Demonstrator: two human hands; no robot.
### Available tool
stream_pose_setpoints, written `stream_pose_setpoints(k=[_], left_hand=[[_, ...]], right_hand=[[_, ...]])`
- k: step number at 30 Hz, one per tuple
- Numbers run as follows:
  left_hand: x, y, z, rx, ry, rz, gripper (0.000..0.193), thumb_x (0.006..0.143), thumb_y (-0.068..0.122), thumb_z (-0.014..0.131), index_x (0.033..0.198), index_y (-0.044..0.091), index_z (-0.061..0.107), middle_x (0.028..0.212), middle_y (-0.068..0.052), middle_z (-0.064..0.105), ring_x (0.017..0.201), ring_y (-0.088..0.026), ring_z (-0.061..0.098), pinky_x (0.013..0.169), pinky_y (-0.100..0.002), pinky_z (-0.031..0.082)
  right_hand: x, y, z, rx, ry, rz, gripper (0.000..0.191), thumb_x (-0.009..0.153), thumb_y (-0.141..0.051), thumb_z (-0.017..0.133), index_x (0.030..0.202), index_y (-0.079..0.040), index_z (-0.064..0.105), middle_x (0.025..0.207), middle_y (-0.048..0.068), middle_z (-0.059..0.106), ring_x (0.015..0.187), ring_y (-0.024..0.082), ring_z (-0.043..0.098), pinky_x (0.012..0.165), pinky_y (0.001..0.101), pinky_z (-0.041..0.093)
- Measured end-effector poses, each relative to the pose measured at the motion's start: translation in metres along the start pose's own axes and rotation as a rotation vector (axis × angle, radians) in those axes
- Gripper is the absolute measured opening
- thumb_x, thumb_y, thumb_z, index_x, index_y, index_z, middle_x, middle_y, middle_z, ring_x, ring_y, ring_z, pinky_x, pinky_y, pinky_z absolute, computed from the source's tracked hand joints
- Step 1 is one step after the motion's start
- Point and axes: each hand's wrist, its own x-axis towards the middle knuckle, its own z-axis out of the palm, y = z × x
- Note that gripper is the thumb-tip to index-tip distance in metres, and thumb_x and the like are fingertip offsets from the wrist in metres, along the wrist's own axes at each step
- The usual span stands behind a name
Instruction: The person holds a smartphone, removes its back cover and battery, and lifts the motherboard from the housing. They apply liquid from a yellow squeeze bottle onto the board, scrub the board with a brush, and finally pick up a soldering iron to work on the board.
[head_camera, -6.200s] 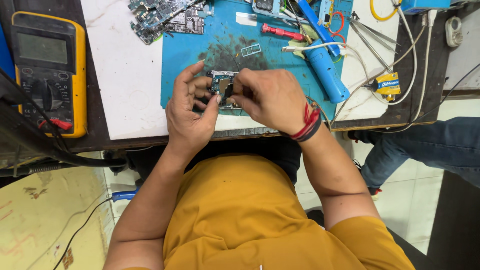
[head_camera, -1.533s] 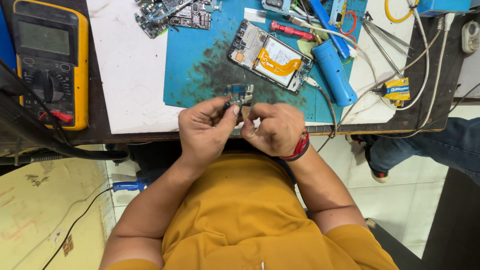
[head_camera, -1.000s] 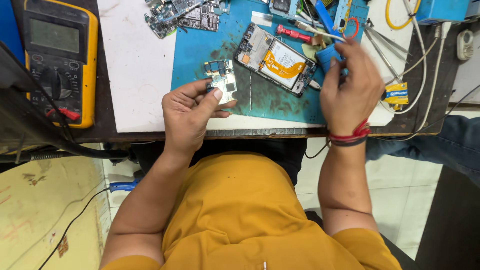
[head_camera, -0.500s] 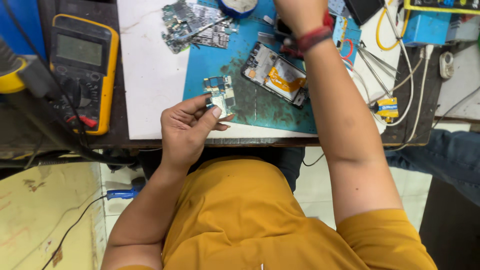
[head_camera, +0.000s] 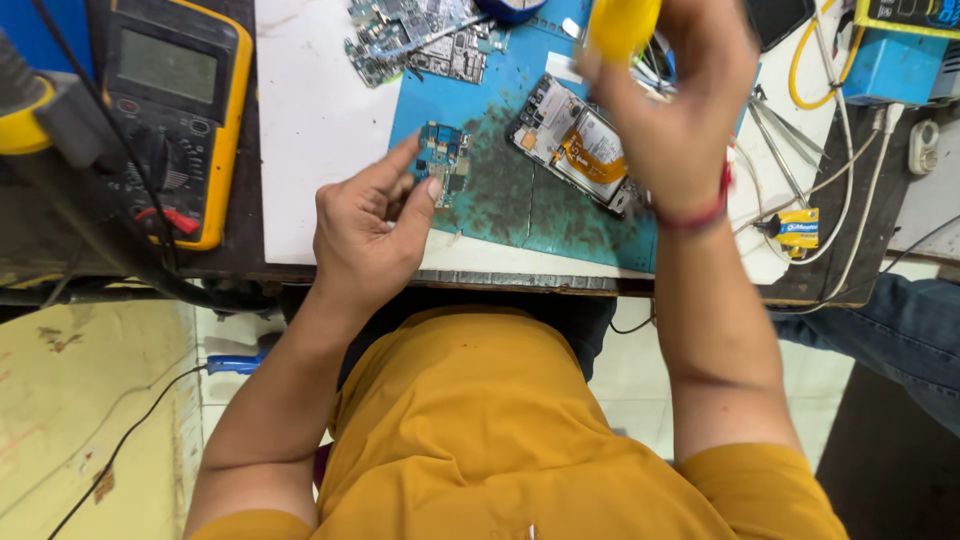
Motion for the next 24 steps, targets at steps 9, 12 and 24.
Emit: stream_pose_setpoints(k=[9,12,24], left_hand=[[0.008,-0.025,0.012,0.161,-0.075,0.183,0.066,0.105,0.001,0.064,0.162,-0.006,0.031,0.069,-0.002,0.067,0.054,-0.007,0.064,0.058,-0.022,0.050],[0.008,-0.031,0.013,0.189,-0.087,0.210,0.067,0.105,0.000,0.064,0.163,-0.005,0.030,0.071,-0.001,0.068,0.053,-0.006,0.065,0.056,-0.020,0.051],[0.006,-0.036,0.015,0.200,-0.089,0.267,0.069,0.103,-0.002,0.065,0.163,-0.004,0.030,0.060,0.002,0.062,0.051,-0.005,0.062,0.051,-0.018,0.048]], right_hand=[[-0.108,-0.023,-0.016,-0.707,-0.217,-0.064,0.045,0.081,-0.004,0.086,0.121,-0.008,0.068,0.119,0.011,0.068,0.115,0.035,0.064,0.104,0.0473,0.050],[-0.099,-0.030,-0.011,-0.747,-0.236,-0.095,0.044,0.083,-0.003,0.086,0.124,-0.009,0.069,0.120,0.008,0.067,0.115,0.033,0.062,0.107,0.0473,0.047],[-0.095,-0.020,-0.011,-0.857,-0.268,-0.221,0.047,0.085,0.002,0.080,0.128,-0.011,0.069,0.120,0.004,0.065,0.115,0.028,0.059,0.104,0.0446,0.044]])
